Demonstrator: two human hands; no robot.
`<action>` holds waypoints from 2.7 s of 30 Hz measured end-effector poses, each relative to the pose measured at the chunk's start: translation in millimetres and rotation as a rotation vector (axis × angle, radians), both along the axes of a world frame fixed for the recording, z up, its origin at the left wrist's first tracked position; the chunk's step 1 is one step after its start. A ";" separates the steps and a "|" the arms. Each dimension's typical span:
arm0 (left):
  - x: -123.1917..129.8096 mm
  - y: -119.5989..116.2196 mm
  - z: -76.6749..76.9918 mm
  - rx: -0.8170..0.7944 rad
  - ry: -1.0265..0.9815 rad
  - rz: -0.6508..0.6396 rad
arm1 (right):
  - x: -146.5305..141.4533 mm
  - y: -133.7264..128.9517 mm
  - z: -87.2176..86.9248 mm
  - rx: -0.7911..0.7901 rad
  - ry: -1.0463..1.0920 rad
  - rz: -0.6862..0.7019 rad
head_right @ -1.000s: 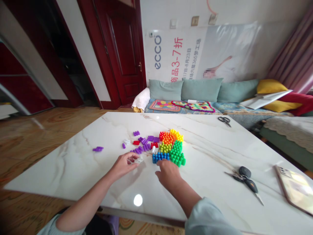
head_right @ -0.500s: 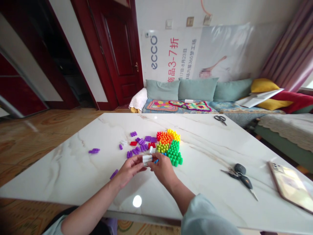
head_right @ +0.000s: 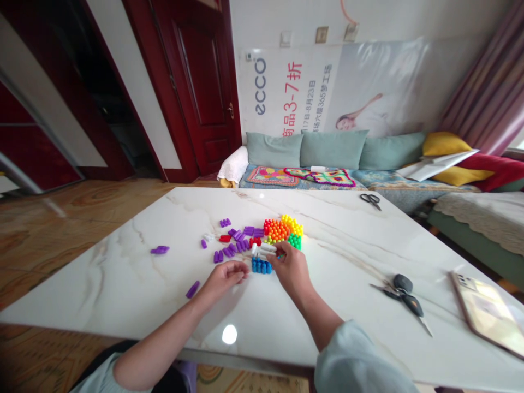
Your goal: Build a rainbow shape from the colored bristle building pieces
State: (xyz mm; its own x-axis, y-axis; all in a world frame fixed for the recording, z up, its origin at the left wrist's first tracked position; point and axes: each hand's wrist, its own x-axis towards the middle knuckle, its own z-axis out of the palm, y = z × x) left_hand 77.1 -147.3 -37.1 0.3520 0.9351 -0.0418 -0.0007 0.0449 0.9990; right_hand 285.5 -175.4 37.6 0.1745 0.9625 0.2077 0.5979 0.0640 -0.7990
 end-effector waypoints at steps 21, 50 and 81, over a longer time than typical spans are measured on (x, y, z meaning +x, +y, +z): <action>-1.4 10.2 -6.8 0.535 0.344 0.150 | 14.1 -7.4 16.7 0.078 -0.026 -0.071; 26.8 116.3 18.7 0.773 0.983 -0.064 | 13.6 -15.0 32.8 0.135 0.106 -0.090; -35.6 38.7 4.0 0.504 0.775 0.074 | -24.9 -14.9 -13.1 -0.360 -0.741 0.334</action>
